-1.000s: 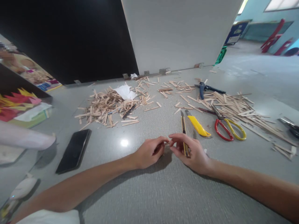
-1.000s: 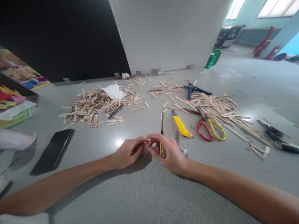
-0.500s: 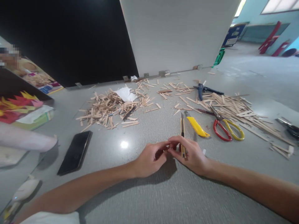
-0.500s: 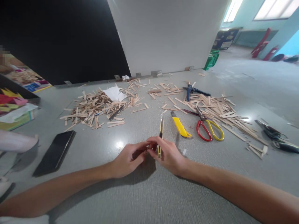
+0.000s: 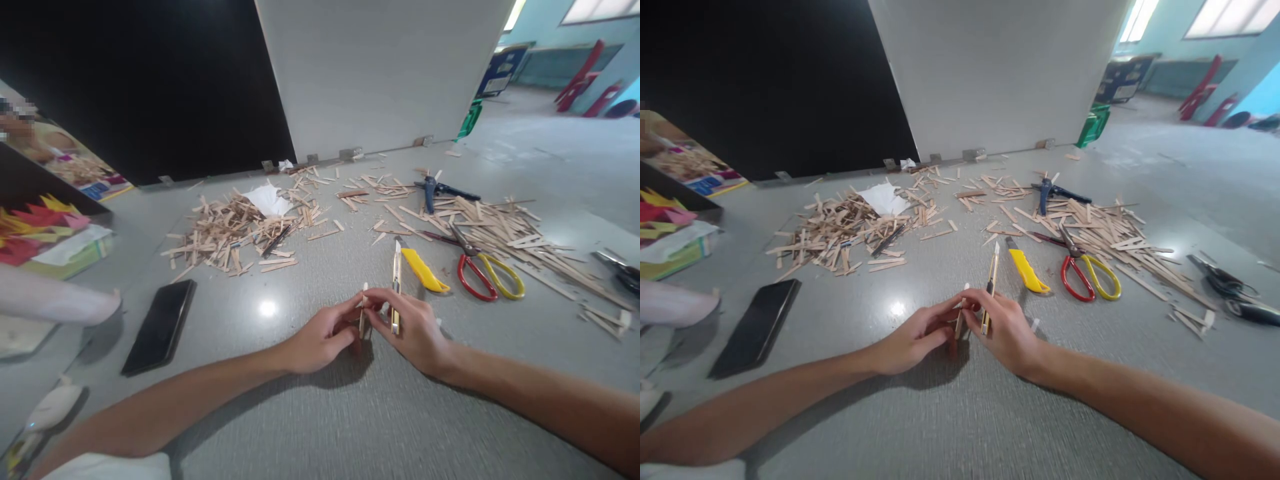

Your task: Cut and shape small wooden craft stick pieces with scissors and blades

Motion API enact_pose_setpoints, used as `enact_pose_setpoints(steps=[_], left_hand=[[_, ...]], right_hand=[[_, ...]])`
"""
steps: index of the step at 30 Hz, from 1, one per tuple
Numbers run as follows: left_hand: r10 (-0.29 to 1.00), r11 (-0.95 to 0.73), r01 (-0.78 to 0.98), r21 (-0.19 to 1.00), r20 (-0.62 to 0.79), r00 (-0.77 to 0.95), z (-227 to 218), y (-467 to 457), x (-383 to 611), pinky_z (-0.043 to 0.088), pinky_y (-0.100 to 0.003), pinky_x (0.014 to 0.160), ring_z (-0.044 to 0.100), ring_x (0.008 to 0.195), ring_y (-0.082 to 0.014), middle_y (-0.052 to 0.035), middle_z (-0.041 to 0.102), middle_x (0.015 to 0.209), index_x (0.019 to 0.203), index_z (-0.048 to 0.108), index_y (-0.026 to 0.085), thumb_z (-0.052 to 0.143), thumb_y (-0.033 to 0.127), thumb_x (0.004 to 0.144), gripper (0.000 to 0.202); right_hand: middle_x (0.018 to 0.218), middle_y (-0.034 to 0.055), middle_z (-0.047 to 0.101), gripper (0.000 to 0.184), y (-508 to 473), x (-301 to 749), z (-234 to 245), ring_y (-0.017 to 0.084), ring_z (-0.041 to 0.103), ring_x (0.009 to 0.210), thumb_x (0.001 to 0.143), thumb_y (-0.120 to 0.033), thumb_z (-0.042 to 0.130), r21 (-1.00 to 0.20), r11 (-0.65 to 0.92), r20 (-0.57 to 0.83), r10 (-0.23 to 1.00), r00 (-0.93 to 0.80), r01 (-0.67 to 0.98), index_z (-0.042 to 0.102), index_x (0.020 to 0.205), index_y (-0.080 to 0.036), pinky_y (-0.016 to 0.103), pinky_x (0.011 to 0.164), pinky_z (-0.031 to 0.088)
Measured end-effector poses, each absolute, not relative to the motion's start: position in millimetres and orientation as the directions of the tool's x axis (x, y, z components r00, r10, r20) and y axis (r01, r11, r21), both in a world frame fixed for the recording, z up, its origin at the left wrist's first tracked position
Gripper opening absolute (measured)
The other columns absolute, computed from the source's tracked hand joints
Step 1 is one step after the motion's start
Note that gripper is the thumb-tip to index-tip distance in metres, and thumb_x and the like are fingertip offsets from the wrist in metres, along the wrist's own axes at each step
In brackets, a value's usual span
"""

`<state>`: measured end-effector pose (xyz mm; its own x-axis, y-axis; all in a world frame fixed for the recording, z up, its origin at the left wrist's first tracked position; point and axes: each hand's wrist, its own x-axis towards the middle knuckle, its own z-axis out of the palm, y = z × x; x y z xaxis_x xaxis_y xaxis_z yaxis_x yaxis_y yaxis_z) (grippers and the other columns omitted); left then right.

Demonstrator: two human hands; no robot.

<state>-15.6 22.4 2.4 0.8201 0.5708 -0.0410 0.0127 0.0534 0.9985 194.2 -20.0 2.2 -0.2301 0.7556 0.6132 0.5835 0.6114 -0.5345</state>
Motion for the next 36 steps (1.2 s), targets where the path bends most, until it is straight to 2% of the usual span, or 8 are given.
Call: enact_pose_setpoints(steps=[5,11,17,24,30,36], left_hand=[[0.584,0.064,0.047,0.997,-0.076,0.808,-0.9,21.3,-16.7,0.054,-0.03,0.077,0.066,0.076,-0.0148,-0.0049,0.066,0.102,0.168,0.038,0.024,0.054,0.022,0.104,0.066],[0.557,-0.047,0.088,0.995,-0.047,0.829,3.8,21.9,-17.1,0.054,-0.03,0.077,0.065,0.074,-0.0153,0.0007,0.06,0.088,0.164,0.043,0.026,0.056,0.022,0.103,0.062],[0.545,-0.078,0.116,0.99,-0.055,0.836,7.3,22.8,-16.7,0.054,-0.029,0.077,0.066,0.076,-0.0153,-0.0008,0.062,0.092,0.161,0.045,0.025,0.051,0.019,0.102,0.06],[0.539,-0.114,0.12,0.986,-0.04,0.841,7.2,23.8,-16.8,0.051,-0.027,0.072,0.065,0.071,-0.016,0.0015,0.062,0.082,0.165,0.04,0.024,0.054,0.018,0.099,0.068],[0.536,-0.157,0.126,0.98,-0.023,0.844,9.1,23.7,-16.7,0.05,-0.027,0.072,0.064,0.07,-0.0154,0.002,0.062,0.08,0.162,0.045,0.024,0.051,0.016,0.098,0.065],[0.504,-0.195,0.137,0.971,-0.02,0.864,10.1,26.1,-17.0,0.048,-0.025,0.069,0.062,0.07,-0.0141,0.0021,0.06,0.082,0.159,0.045,0.022,0.05,0.015,0.098,0.062]], right_hand=[[0.083,0.0033,0.081,0.018,-21.6,194.0,1.9,0.017,0.075,0.067,0.109,-0.013,0.054,-0.465,0.628,0.619,0.734,-0.277,0.624,0.065,0.121,-0.02,0.026,0.065,0.061],[0.087,0.0045,0.081,0.022,-23.1,195.4,-2.8,0.018,0.077,0.071,0.109,-0.012,0.052,-0.456,0.623,0.619,0.735,-0.276,0.636,0.062,0.126,-0.022,0.027,0.067,0.063],[0.086,0.0057,0.081,0.024,-24.2,196.0,-3.0,0.019,0.076,0.069,0.108,-0.013,0.052,-0.466,0.611,0.59,0.753,-0.29,0.639,0.063,0.127,-0.022,0.03,0.066,0.064],[0.089,0.0071,0.081,0.021,-23.2,195.7,-5.0,0.02,0.079,0.074,0.11,-0.016,0.052,-0.456,0.575,0.587,0.768,-0.256,0.679,0.064,0.127,-0.021,0.03,0.069,0.064],[0.09,0.0064,0.082,0.022,-23.7,195.5,-6.4,0.02,0.08,0.071,0.111,-0.017,0.054,-0.487,0.579,0.6,0.766,-0.231,0.654,0.063,0.13,-0.022,0.028,0.066,0.063],[0.092,0.0084,0.084,0.029,-24.8,195.5,-8.2,0.02,0.08,0.07,0.111,-0.014,0.051,-0.374,0.608,0.64,0.716,-0.279,0.7,0.061,0.137,-0.021,0.031,0.066,0.065]])
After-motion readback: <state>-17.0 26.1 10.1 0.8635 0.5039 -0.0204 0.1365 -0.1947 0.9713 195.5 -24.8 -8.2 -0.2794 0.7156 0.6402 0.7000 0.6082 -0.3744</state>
